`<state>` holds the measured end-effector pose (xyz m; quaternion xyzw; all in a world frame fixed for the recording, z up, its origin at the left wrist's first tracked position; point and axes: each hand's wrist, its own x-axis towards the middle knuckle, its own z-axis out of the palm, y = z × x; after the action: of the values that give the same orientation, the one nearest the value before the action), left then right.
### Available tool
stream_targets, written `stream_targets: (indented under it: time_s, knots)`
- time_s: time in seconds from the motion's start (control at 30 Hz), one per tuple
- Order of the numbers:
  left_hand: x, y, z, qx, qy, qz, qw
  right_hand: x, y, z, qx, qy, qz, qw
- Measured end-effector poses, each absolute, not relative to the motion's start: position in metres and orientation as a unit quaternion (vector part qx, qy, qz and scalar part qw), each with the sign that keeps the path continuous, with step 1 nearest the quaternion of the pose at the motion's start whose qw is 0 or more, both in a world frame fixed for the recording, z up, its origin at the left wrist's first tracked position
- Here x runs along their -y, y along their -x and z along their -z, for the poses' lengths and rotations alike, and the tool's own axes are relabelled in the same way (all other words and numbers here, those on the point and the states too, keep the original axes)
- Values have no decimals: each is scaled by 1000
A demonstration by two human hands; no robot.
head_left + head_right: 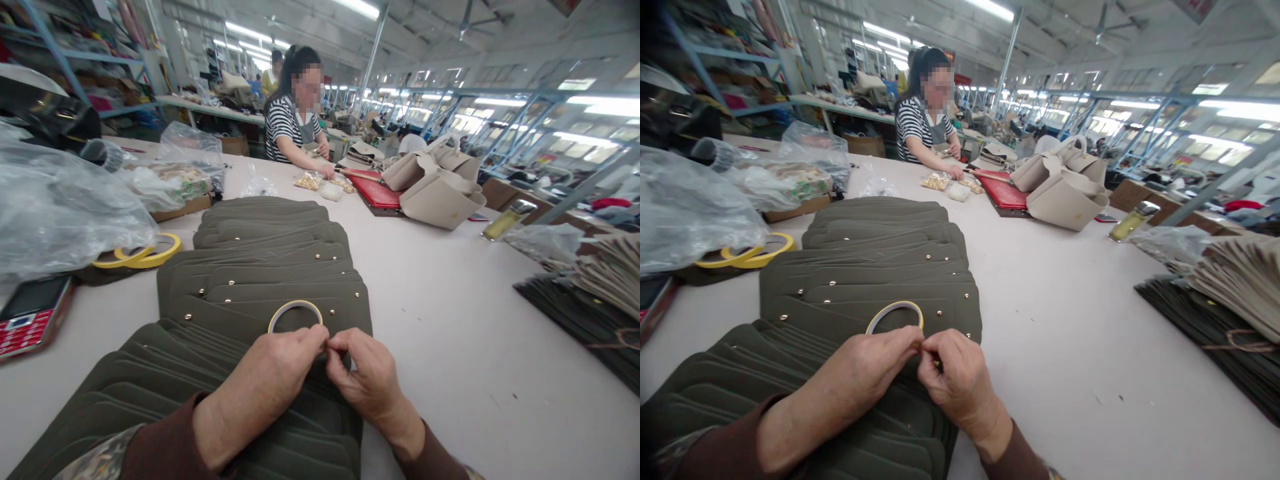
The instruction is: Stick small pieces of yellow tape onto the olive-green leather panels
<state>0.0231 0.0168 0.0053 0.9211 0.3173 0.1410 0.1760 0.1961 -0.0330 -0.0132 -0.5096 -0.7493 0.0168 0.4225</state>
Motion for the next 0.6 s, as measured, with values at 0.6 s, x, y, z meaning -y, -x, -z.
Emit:
stream_targets:
  time_s: [0.6]
  knots:
    - [-17,-32,-6,-356,-925,-125,56,2,-222,28,386,631,-427,520]
